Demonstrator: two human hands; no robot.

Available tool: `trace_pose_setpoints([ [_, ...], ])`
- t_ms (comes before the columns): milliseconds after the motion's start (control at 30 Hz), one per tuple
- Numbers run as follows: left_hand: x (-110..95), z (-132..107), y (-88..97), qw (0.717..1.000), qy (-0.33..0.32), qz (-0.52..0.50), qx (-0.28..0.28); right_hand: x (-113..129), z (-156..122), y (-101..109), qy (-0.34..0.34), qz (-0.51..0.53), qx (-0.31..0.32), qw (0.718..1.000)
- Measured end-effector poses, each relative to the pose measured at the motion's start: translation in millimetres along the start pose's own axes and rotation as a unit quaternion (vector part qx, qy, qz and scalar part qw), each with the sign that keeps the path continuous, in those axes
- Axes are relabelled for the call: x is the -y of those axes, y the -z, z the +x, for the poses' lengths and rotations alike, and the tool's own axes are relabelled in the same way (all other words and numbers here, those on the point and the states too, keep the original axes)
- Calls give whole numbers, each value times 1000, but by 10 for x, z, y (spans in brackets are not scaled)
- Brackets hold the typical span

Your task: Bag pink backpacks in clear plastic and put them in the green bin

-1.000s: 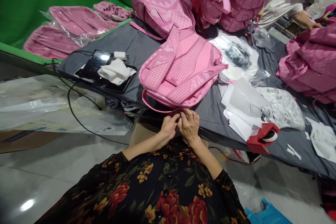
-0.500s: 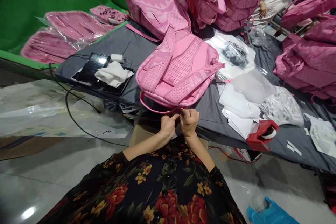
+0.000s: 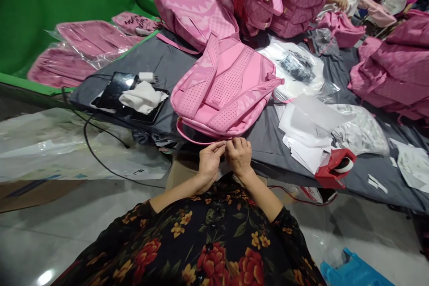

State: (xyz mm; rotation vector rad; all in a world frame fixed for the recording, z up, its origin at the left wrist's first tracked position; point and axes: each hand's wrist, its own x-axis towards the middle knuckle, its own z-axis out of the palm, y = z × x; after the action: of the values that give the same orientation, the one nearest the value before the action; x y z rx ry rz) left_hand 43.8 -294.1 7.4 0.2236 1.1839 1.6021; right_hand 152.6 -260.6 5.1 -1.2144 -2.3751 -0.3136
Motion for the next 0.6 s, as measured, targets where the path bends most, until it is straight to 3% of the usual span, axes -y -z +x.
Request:
trace_pose_setpoints([
  [133,51,-38,169,1000,-16,9,6,6,3,-41,-50,55,-11,997],
  [267,158,63,99,994,58,-52,82,24,13,33,-114,137,-7,984],
  [333,198,144,3,981,106,-107,125,7,39,73,-164,211,-5,964],
  [433,235,231,-78,971,142,-133,140,-76,101,113,-214,325,17,921],
  [600,251,261,-36,978,103,-100,151,-233,223,83,-255,394,91,878],
])
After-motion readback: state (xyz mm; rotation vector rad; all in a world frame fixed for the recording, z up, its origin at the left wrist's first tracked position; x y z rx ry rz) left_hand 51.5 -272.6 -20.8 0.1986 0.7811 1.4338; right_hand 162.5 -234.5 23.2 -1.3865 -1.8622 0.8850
